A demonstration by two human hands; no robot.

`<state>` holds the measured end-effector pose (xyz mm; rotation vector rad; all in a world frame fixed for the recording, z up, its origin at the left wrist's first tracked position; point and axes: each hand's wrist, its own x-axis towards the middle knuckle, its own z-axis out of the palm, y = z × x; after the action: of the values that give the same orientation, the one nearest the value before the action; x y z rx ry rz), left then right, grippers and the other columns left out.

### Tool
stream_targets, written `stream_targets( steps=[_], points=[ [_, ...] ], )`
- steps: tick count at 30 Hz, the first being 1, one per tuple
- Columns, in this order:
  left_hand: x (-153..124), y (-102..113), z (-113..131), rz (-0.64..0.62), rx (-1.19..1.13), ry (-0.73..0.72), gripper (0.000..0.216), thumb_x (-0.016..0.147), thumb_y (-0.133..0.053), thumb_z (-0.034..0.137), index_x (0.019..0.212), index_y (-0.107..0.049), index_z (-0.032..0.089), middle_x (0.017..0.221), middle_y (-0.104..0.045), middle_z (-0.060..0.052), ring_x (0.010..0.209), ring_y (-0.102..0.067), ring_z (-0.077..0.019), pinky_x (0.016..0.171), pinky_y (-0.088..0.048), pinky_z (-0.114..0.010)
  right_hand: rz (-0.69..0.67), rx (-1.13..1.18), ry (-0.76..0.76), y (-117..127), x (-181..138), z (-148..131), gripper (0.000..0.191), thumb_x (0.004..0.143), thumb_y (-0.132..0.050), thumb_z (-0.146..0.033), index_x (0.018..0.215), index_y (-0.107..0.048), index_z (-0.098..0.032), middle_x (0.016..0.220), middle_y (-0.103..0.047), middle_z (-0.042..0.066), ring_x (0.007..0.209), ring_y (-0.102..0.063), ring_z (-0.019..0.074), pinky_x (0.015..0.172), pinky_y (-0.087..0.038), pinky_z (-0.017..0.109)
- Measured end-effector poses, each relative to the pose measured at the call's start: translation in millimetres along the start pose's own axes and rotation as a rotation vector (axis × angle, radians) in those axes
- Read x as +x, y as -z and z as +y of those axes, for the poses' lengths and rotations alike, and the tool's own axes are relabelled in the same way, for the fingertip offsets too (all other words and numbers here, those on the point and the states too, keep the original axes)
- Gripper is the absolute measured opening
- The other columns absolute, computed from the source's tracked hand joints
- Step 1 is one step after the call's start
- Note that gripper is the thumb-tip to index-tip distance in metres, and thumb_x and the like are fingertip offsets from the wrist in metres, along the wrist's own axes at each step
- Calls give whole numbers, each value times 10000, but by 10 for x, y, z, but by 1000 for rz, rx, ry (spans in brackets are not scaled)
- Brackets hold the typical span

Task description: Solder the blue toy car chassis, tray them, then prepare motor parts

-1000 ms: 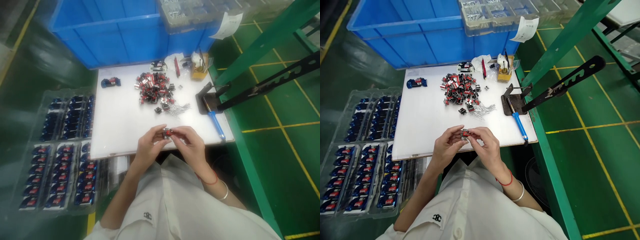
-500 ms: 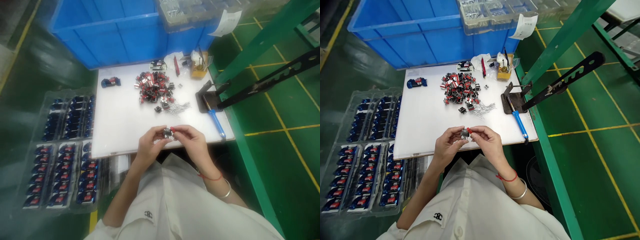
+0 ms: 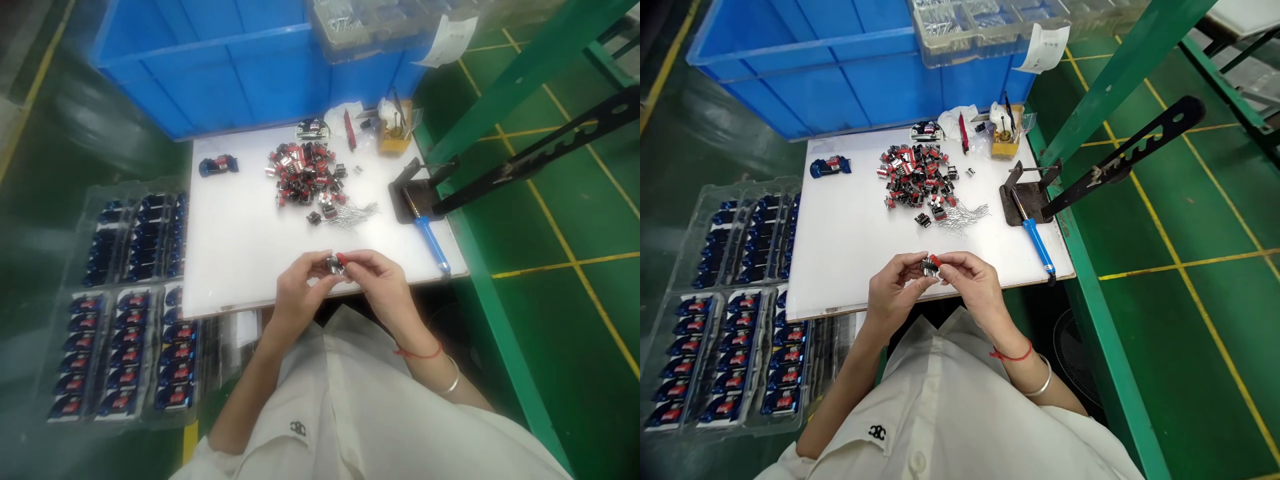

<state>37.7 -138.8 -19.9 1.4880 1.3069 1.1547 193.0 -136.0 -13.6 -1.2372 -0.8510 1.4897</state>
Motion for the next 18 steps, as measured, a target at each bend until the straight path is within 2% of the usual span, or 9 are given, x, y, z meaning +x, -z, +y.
stream_targets(
  steps=[18],
  points=[
    [29,-33,50,-2,17,128,277,785,-783,341,1018,-690,222,852,-738,2,763,-700,-142,750,-588,-274,-14,-45,49,12,66,64,180,746,-784,-373,852,-752,-231,816,-749,3,765,-684,155,759,-575,330]
  ],
)
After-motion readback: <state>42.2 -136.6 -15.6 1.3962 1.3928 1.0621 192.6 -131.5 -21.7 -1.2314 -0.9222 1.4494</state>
